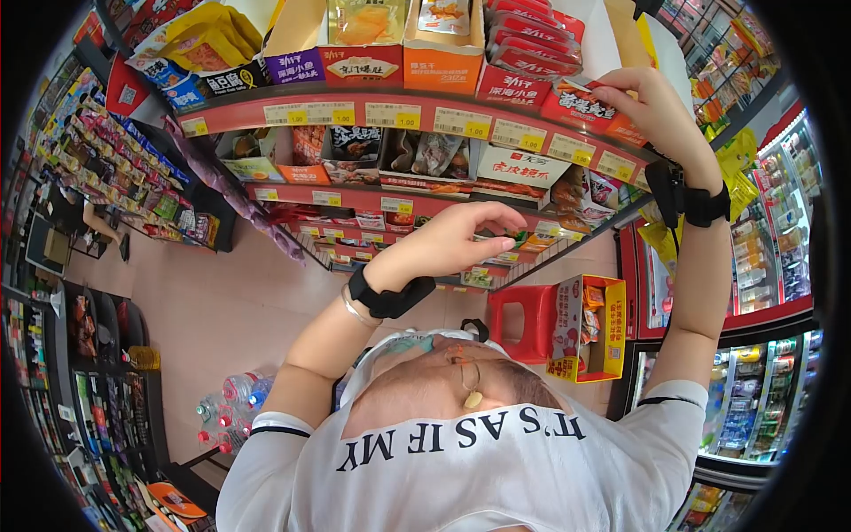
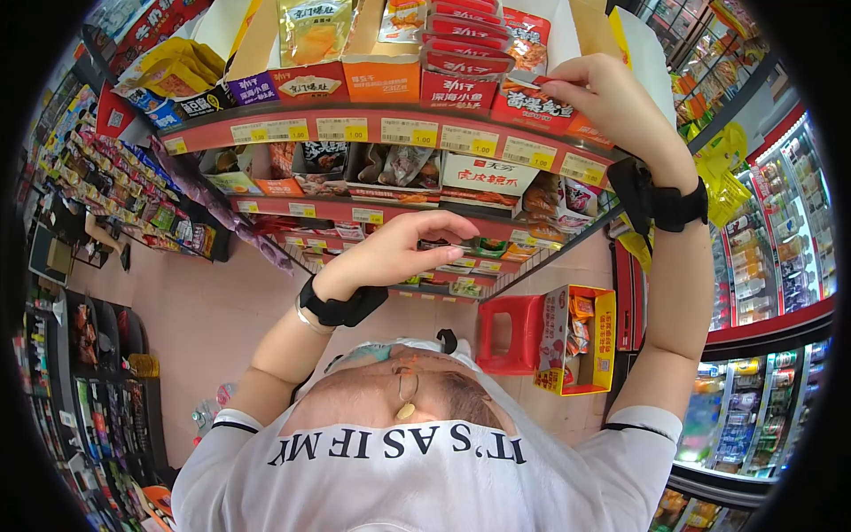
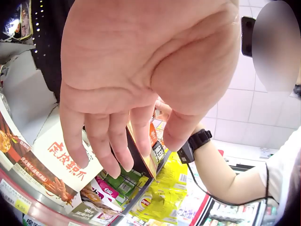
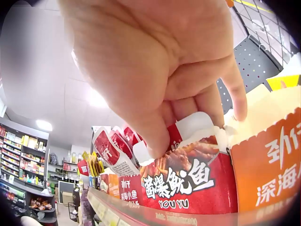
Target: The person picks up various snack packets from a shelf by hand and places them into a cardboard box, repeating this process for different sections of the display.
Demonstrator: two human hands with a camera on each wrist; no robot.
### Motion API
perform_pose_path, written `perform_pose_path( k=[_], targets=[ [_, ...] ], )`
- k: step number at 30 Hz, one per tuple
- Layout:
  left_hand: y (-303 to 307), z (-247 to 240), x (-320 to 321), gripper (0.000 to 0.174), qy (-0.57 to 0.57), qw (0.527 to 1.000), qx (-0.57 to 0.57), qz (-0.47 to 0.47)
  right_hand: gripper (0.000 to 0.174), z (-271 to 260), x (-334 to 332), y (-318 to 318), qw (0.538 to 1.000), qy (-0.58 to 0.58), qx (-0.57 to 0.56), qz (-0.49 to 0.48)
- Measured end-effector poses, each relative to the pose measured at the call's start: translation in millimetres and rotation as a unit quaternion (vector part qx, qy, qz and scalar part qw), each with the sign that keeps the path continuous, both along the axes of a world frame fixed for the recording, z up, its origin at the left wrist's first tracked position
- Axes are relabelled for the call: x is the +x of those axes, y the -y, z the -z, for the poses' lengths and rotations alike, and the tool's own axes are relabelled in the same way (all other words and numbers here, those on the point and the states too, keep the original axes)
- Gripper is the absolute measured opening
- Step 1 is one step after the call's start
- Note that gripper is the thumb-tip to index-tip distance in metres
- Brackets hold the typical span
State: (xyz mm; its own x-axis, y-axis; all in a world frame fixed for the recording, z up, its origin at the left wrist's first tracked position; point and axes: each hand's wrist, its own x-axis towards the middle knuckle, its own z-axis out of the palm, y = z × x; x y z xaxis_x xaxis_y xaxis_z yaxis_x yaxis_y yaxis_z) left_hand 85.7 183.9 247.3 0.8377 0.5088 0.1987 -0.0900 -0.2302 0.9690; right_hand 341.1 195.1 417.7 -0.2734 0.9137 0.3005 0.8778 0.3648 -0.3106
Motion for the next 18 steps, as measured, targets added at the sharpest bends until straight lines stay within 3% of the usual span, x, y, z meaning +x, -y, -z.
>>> perform_pose_path(
  k=[4,8,10,12,14,15,16,18],
  targets=[
    [1,1,10,0.03,0.024,1.0,-0.013,0.011,0.023,-7,-1,-2,1.0,0.003,0.027,0.004],
    [3,-4,23,0.031,0.036,0.999,0.005,-0.011,0.024,-10,16,-18,0.99,0.017,0.142,0.008],
    [3,-8,30,0.033,0.067,0.997,-0.011,-0.022,0.024,-17,21,-23,0.971,-0.031,0.236,0.007],
    [1,-14,34,0.036,0.075,0.997,-0.001,-0.035,0.024,-28,31,-19,0.965,-0.012,0.261,0.02],
    [-1,-25,41,0.038,0.088,0.995,0.015,-0.041,0.028,-38,52,-16,0.95,-0.089,0.3,0.018],
    [-2,-31,44,0.04,0.094,0.994,-0.014,-0.046,0.03,-42,64,-17,0.943,-0.168,0.288,-0.009],
    [-3,-36,47,0.043,0.101,0.993,-0.042,-0.048,0.03,-49,69,-12,0.942,-0.163,0.293,-0.005],
    [-5,-43,55,0.049,0.117,0.99,-0.077,-0.026,0.03,-63,76,5,0.956,-0.223,0.186,-0.05]
  ],
)
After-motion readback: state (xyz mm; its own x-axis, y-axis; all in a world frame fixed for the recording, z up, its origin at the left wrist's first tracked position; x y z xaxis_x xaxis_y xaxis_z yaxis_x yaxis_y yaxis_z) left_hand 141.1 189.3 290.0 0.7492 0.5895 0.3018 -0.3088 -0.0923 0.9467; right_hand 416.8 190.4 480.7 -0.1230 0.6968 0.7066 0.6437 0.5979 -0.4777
